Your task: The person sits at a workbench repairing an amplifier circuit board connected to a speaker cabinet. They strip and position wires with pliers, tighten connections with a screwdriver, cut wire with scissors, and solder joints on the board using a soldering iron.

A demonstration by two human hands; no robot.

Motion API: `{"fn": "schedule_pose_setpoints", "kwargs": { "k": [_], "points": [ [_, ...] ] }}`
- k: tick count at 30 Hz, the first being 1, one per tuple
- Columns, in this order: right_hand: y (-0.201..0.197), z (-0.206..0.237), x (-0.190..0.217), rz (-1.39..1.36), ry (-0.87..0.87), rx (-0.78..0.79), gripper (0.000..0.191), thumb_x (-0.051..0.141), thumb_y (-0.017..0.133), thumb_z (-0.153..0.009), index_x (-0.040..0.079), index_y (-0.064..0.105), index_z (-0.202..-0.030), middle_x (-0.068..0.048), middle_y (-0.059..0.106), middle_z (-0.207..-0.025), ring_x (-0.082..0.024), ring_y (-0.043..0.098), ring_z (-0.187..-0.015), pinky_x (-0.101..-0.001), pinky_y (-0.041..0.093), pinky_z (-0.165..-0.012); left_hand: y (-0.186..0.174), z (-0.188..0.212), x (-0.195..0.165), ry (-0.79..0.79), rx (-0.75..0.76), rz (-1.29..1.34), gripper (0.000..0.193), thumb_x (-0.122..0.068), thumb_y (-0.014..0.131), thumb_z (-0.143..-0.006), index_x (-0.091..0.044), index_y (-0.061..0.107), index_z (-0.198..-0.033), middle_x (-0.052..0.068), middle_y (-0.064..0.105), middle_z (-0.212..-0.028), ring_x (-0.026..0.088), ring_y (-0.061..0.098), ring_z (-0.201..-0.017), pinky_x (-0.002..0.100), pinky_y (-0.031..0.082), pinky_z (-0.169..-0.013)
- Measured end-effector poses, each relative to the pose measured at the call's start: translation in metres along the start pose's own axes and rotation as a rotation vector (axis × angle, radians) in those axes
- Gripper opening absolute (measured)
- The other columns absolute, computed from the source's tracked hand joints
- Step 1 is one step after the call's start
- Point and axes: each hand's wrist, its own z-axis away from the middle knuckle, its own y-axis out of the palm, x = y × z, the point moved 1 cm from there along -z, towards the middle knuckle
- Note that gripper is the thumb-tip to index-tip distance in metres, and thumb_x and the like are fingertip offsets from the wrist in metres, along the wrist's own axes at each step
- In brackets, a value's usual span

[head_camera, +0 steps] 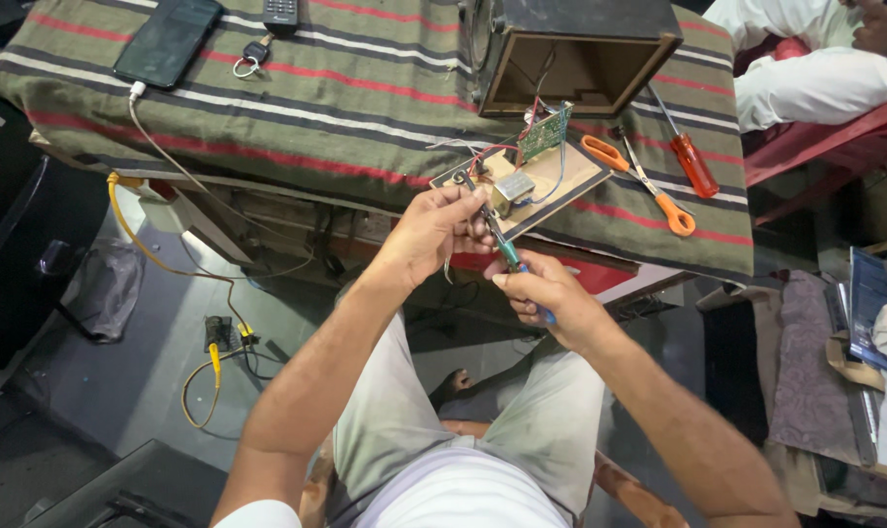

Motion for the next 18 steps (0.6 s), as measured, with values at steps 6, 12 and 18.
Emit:
{"fn": "schedule_pose_setpoints", "kwargs": {
  "k": [6, 12, 18],
  "points": [
    [0.005, 0.000, -0.003, 0.002, 0.019, -0.026, 0.026, 0.017, 0.066, -0.090, 0.005, 0.060, -0.112, 0.006, 0.042, -0.075, -0.003, 0.039, -0.060, -0.0212, 0.030, -0.051, -0.002, -0.001, 0.009, 0.081, -0.003, -0.032, 0.022, -0.024, 0.066, -0.102, -0.003, 0.067, -0.094, 0.003, 0.064, -0.072, 0.014, 0.068, -0.065, 0.027, 0.057, -0.060],
    [0.011, 0.002, -0.001, 0.037, 0.012, -0.031, 0.030, 0.019, 0.066, -0.088, 0.006, 0.060, -0.115, 0.006, 0.043, -0.077, -0.004, 0.039, -0.064, -0.0220, 0.032, -0.054, -0.002, -0.002, 0.020, 0.137, -0.058, -0.044, 0.021, -0.022, 0.067, -0.101, -0.003, 0.067, -0.092, 0.000, 0.061, -0.070, 0.011, 0.063, -0.062, 0.025, 0.053, -0.057],
    [0.011, 0.001, -0.003, 0.029, -0.001, -0.033, 0.029, 0.018, 0.066, -0.089, 0.005, 0.060, -0.114, 0.006, 0.043, -0.077, -0.004, 0.038, -0.063, -0.0217, 0.031, -0.054, -0.001, -0.003, 0.021, 0.177, -0.058, -0.023, 0.019, -0.020, 0.068, -0.101, -0.003, 0.066, -0.092, 0.001, 0.061, -0.071, 0.011, 0.063, -0.063, 0.025, 0.052, -0.056]
  ]
}}
